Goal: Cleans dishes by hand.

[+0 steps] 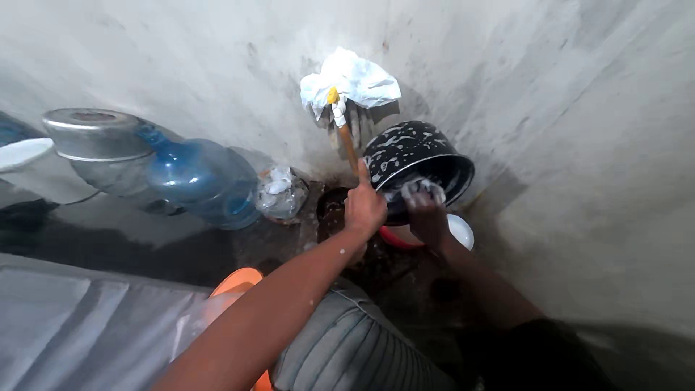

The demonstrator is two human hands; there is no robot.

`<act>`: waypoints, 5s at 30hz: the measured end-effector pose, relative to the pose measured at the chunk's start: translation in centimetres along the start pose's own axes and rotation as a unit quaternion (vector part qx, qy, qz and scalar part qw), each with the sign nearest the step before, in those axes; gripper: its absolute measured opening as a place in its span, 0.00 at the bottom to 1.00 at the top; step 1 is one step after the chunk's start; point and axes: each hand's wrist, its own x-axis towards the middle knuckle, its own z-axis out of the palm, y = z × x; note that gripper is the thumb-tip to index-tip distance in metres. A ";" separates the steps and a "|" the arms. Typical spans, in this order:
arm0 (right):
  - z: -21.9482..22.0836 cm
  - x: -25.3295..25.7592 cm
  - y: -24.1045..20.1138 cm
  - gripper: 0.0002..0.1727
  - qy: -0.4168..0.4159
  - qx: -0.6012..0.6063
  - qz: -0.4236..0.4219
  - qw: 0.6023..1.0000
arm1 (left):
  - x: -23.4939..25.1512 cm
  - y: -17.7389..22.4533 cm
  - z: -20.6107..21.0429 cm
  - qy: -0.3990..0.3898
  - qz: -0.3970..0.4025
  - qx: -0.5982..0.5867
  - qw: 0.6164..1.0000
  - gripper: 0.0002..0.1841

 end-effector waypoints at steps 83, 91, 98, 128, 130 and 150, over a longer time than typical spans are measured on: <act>-4.5 6.0 -2.0 0.17 -0.191 0.344 -0.009 0.919 | 0.8 -0.5 0.0 -0.084 -0.020 -0.094 0.992 0.36; -8.2 7.9 1.6 0.08 -0.157 0.024 0.131 0.979 | 1.2 -1.2 0.4 -0.034 -0.025 -0.138 0.990 0.37; -7.0 9.3 -2.3 0.21 -0.135 0.284 -0.016 0.949 | 0.2 0.1 -0.1 -0.009 0.000 -0.086 0.996 0.32; -5.6 7.5 -3.9 0.13 -0.079 0.220 -0.033 0.972 | -0.7 0.4 -0.1 0.023 0.030 -0.078 0.996 0.43; -5.0 6.4 -2.3 0.13 -0.141 0.181 -0.054 0.972 | -0.3 -0.6 -0.5 0.020 0.030 -0.066 0.997 0.45; 7.2 -6.6 -6.9 0.31 -0.398 0.225 0.201 0.867 | 1.1 -19.1 9.2 -0.261 -0.014 0.012 0.965 0.21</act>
